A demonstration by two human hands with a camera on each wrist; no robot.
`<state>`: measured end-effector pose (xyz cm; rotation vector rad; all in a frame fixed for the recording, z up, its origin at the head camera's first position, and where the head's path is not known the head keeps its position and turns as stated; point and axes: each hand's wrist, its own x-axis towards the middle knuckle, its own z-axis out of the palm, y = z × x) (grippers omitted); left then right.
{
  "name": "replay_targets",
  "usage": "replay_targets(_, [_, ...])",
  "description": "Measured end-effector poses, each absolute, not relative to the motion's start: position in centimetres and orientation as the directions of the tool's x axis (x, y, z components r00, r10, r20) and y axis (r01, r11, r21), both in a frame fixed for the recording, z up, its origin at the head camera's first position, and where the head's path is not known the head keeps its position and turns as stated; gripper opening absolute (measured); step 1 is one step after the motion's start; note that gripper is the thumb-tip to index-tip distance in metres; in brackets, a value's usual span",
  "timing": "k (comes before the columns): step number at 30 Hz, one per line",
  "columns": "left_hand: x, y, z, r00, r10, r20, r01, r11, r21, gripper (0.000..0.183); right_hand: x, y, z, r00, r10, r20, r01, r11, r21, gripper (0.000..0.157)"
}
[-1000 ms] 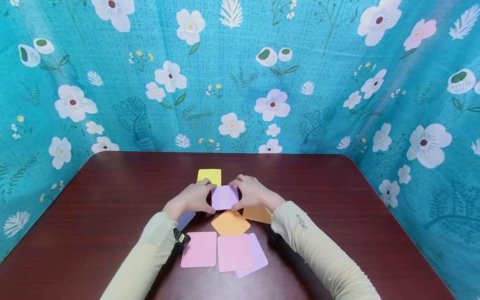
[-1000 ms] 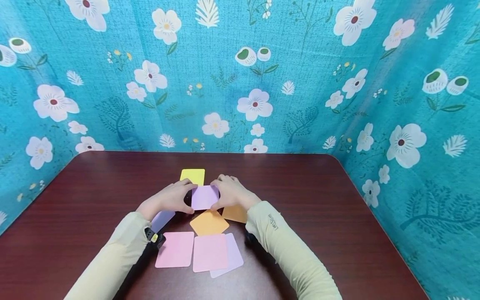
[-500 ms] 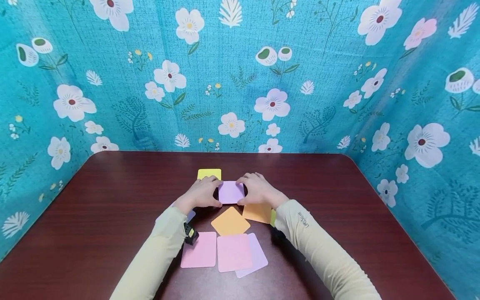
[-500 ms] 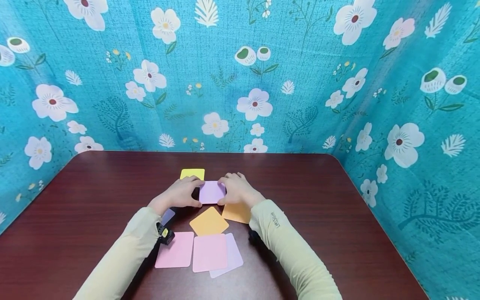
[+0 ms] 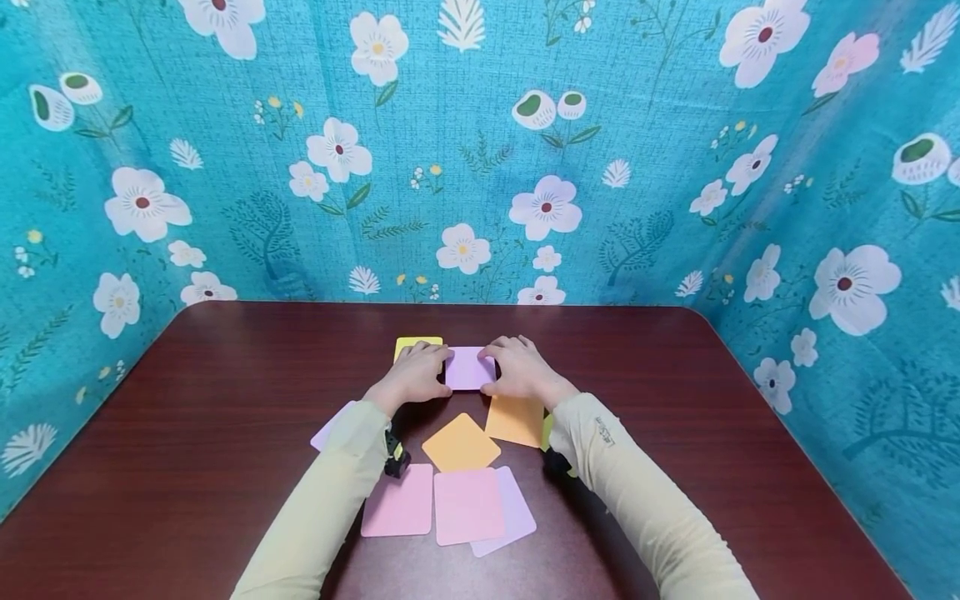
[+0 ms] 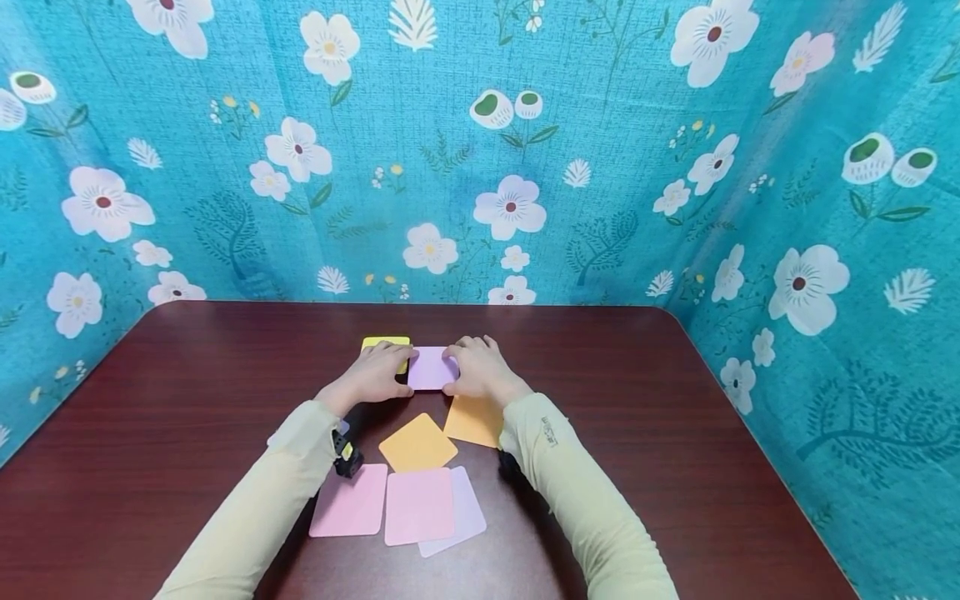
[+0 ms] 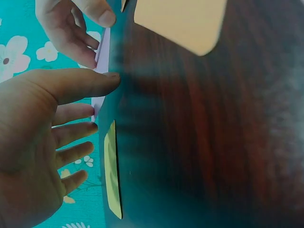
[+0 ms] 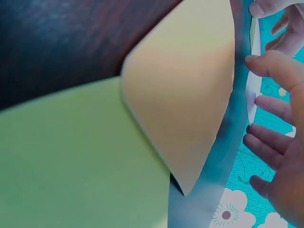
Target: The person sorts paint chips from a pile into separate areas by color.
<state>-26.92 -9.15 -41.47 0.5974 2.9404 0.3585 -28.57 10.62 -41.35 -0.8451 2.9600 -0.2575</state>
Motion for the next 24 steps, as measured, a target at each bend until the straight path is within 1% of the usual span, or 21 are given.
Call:
replay_targets(7, [-28.1,-9.0,-41.7,-0.919,0.385,-0.084,0.345,0.889,0.301,0.067,-29.6,10.7,-41.7,-0.857,-0.515,0.027,-0.511,0.841,-0.176,0.052])
replay_targets(15, [-29.2,-8.7,-42.0,-0.92,0.382,-0.088,0.342,0.891,0.3,0.064,-30.6,10.6,-42.2,-0.871,-0.492,-0.006,-0.484,0.858,-0.173,0.052])
replay_targets(24, [-29.6,-8.3,-41.8,-0.919,0.376,-0.12,0.335,0.904,0.267,0.06,-31.1,10.4,-42.2,-0.876,-0.479,-0.059,-0.463,0.868,-0.177,0.046])
